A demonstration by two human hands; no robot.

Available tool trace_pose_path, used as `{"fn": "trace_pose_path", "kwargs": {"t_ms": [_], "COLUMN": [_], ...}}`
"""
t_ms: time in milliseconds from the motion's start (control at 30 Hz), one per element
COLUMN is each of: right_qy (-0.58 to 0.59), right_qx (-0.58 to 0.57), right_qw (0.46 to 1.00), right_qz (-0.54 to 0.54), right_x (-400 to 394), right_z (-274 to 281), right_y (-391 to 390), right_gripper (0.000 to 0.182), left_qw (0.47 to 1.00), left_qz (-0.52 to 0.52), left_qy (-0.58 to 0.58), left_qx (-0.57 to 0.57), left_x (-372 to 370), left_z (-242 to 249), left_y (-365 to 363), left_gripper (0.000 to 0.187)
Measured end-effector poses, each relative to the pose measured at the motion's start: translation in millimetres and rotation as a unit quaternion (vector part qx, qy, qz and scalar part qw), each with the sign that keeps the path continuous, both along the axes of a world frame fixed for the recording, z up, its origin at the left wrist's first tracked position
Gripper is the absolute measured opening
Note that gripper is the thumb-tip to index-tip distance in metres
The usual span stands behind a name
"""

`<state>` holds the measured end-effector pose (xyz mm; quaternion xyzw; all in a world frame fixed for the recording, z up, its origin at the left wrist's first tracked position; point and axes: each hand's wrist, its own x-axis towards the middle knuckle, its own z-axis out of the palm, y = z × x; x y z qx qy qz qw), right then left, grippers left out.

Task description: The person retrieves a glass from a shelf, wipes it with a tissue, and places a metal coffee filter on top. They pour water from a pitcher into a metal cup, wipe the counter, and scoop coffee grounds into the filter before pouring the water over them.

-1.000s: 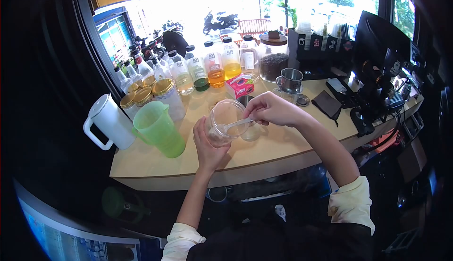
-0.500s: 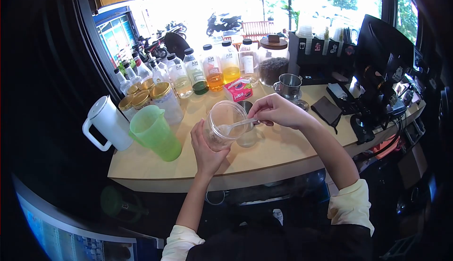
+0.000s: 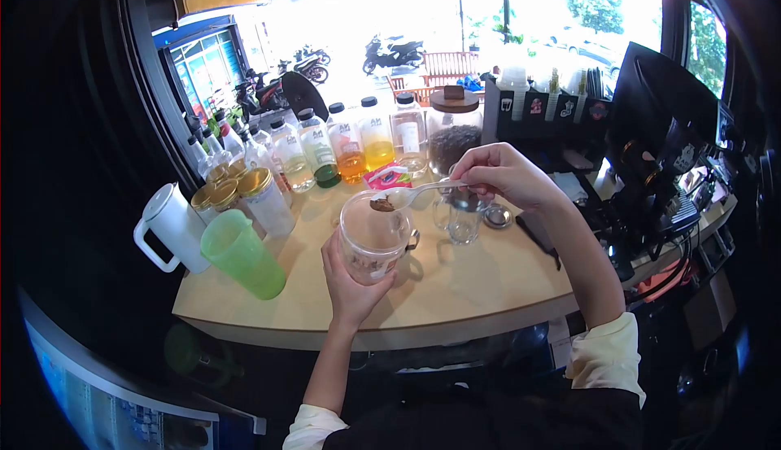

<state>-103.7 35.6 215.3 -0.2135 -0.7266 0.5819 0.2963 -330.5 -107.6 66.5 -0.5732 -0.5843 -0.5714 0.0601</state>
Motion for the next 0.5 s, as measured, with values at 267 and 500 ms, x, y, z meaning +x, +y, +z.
{"fn": "trace_pose_path", "kwargs": {"t_ms": [267, 500], "right_qy": [-0.002, -0.049], "right_qx": [0.01, 0.031], "right_qw": [0.998, 0.992], "right_qz": [-0.069, -0.108], "right_x": [74.4, 92.8], "right_z": [8.9, -23.6], "right_y": [72.8, 107.7], "right_gripper": [0.01, 0.009], "left_qw": [0.992, 0.984], "left_qz": [-0.056, -0.067], "left_qy": [-0.117, -0.166], "left_qx": [-0.006, -0.004], "left_x": [28.4, 41.9], "left_z": [-11.4, -22.5], "left_y": [30.8, 37.2], "left_gripper": [0.103, 0.107]}}
